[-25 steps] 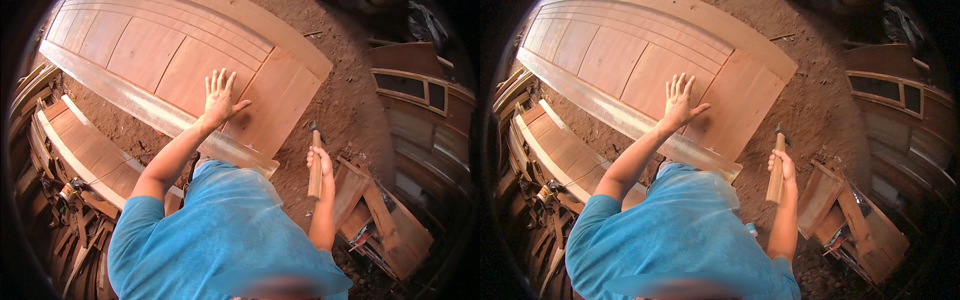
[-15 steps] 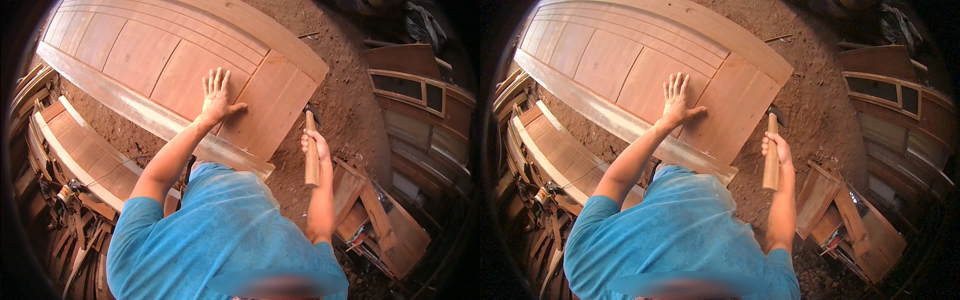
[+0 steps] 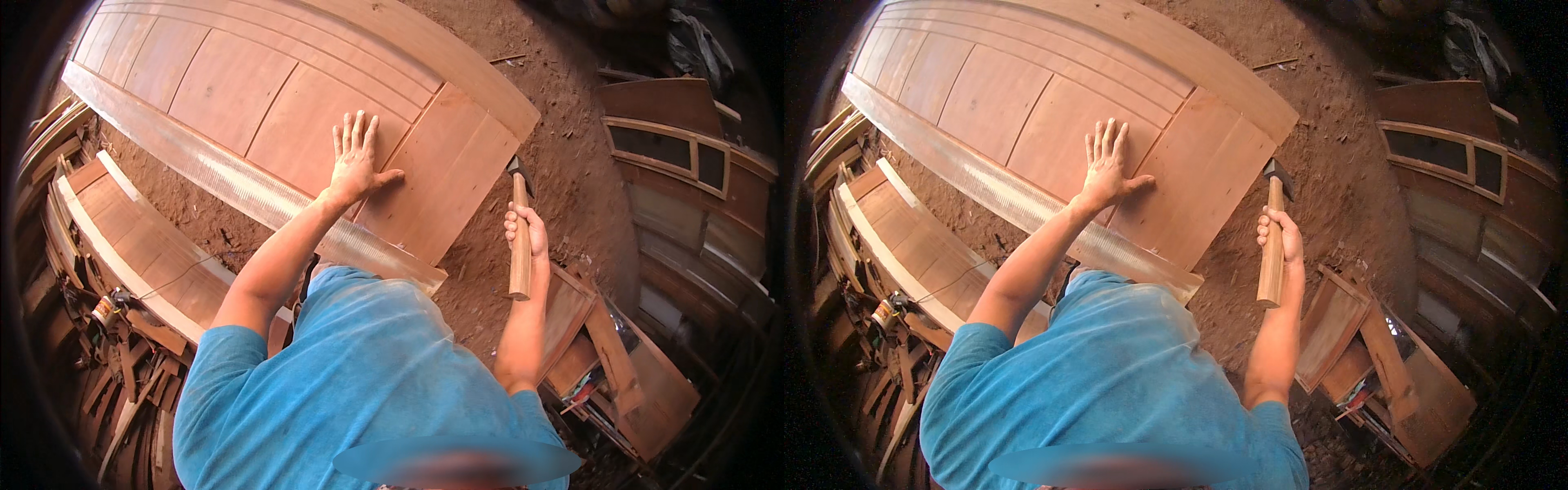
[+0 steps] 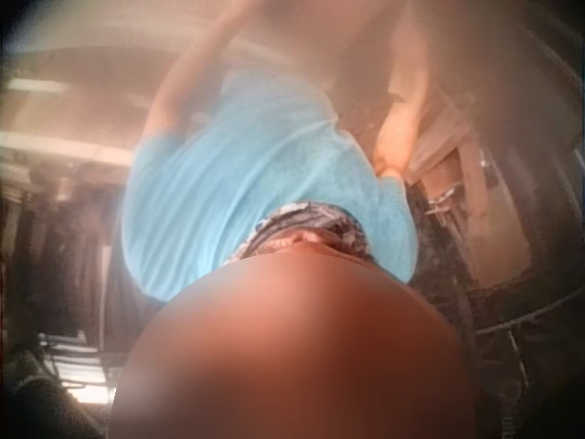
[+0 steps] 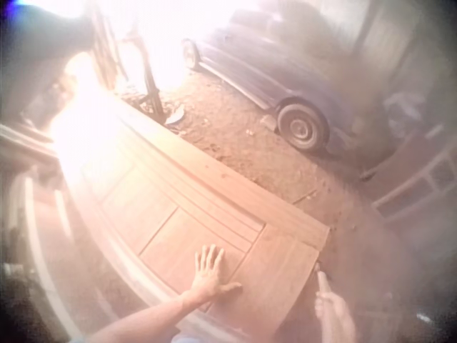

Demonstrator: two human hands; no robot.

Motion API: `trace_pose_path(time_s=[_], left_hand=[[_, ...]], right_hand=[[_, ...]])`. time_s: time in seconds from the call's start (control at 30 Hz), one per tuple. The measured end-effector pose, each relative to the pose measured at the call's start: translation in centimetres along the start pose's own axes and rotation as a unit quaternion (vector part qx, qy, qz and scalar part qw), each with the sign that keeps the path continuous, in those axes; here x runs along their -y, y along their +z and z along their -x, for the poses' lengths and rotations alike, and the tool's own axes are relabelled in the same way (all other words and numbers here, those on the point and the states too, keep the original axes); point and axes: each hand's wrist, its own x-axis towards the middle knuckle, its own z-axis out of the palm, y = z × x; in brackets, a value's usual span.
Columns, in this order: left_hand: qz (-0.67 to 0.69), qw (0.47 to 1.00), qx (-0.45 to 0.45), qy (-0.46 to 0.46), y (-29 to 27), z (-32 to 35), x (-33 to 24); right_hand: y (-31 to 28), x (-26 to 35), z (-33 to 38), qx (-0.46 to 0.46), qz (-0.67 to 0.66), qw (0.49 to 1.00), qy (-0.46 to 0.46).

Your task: The person assembles a wooden door by attaching a long wooden strip to the edge of a large door panel. They use a hammer to tap the strip into place and a tape measure to check the dimensions of the door.

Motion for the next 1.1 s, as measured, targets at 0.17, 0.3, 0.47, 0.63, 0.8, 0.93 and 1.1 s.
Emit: trace_pose_path(time_s=[0.17, 0.3, 0.47, 0.63, 0.8, 0.93, 1.1], left_hand=[[-0.004, 1.000, 0.001, 0.004, -0.2, 0.3, -0.2], [-0.002, 1.000, -0.011, 0.011, 0.1, 0.4, -0.3], [-0.017, 0.999, -0.025, 0.015, 0.7, 0.6, 0.1], [-0.014, 0.996, -0.084, 0.003, 2.5, 3.0, 1.0], [-0.032, 0.986, -0.062, -0.149, 0.5, 10.8, -1.2], [-0.065, 0.956, -0.103, -0.266, -0.1, 18.1, -3.0], [0.015, 0.895, -0.197, -0.400, 3.1, 26.4, -3.7]], right_hand=[[2.3, -0.4, -0.8, -0.075, 0.056, 0.995, -0.038], [1.4, -0.9, -0.5, -0.012, 0.045, 0.999, 0.001], [2.0, -3.6, 1.9, -0.035, 0.087, 0.994, -0.053], [3.0, -4.9, 1.4, 0.010, 0.156, 0.975, -0.156], [4.5, -2.5, -1.4, 0.087, 0.256, 0.953, -0.139], [7.1, -4.3, -4.0, 0.094, 0.354, 0.914, -0.173], [9.9, -3.6, 0.2, 0.248, 0.493, 0.831, -0.072]])
